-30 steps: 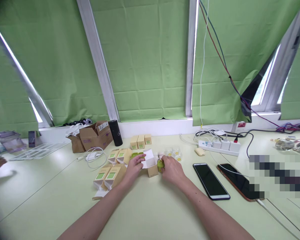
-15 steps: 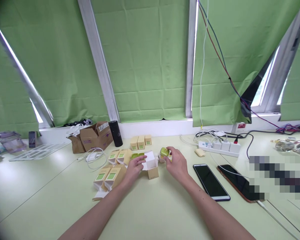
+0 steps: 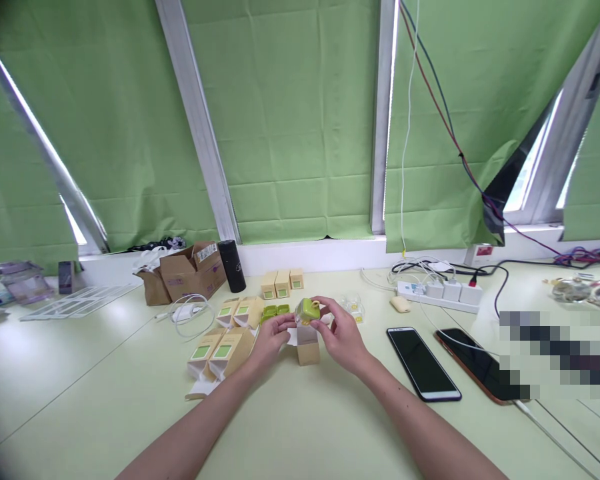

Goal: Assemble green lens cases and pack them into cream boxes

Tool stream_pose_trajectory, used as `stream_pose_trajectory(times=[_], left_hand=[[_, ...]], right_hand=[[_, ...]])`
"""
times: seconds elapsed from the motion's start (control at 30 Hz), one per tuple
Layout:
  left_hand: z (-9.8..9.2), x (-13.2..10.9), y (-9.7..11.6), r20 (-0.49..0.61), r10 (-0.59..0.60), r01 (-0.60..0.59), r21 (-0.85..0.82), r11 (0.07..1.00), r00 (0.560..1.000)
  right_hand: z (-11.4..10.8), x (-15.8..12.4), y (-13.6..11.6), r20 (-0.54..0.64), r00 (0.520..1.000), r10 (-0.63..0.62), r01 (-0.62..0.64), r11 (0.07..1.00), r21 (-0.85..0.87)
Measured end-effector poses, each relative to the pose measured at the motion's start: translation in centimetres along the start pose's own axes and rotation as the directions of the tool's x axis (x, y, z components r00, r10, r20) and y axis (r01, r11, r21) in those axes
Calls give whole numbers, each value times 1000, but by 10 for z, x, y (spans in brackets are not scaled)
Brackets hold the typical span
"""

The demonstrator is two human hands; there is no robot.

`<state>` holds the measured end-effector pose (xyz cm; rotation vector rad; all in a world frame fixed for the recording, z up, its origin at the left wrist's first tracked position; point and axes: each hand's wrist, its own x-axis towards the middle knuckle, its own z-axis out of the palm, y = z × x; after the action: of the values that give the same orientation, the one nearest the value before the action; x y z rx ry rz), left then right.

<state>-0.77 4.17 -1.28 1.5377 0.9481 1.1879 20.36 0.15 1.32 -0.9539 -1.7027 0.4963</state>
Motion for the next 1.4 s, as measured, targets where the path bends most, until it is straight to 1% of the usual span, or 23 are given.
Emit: stream_pose_trajectory(times=[0.13, 0.27, 0.5, 0.73, 0.87, 1.13, 1.4], left_hand=[[0, 0, -1, 0, 6, -6, -7, 1000, 1000], [-1, 1, -2, -28, -9, 9, 4, 1000, 1000], [-1, 1, -1, -9, -23, 23, -6, 1000, 1000], [1, 0, 0, -24, -10, 10, 6, 1000, 1000], [2, 0, 1, -30, -17, 17, 8, 1000, 999], [0, -1, -2, -28, 11, -11, 24, 1000, 1000], [1, -1, 1, -55, -14, 16, 26, 1000, 998]], right_hand=[[0, 1, 9, 40, 999, 2, 1, 997, -75], [-3, 3, 13, 43, 999, -2, 9, 987, -160], [-7, 4, 16, 106, 994, -14, 45, 955, -293], [-7, 1, 14, 219, 972, -86, 169, 903, -396], [-6, -1, 15, 246, 964, -98, 199, 883, -425], [-7, -3, 10, 283, 956, -74, 197, 878, -435], [-1, -7, 3, 312, 946, -89, 227, 869, -440]])
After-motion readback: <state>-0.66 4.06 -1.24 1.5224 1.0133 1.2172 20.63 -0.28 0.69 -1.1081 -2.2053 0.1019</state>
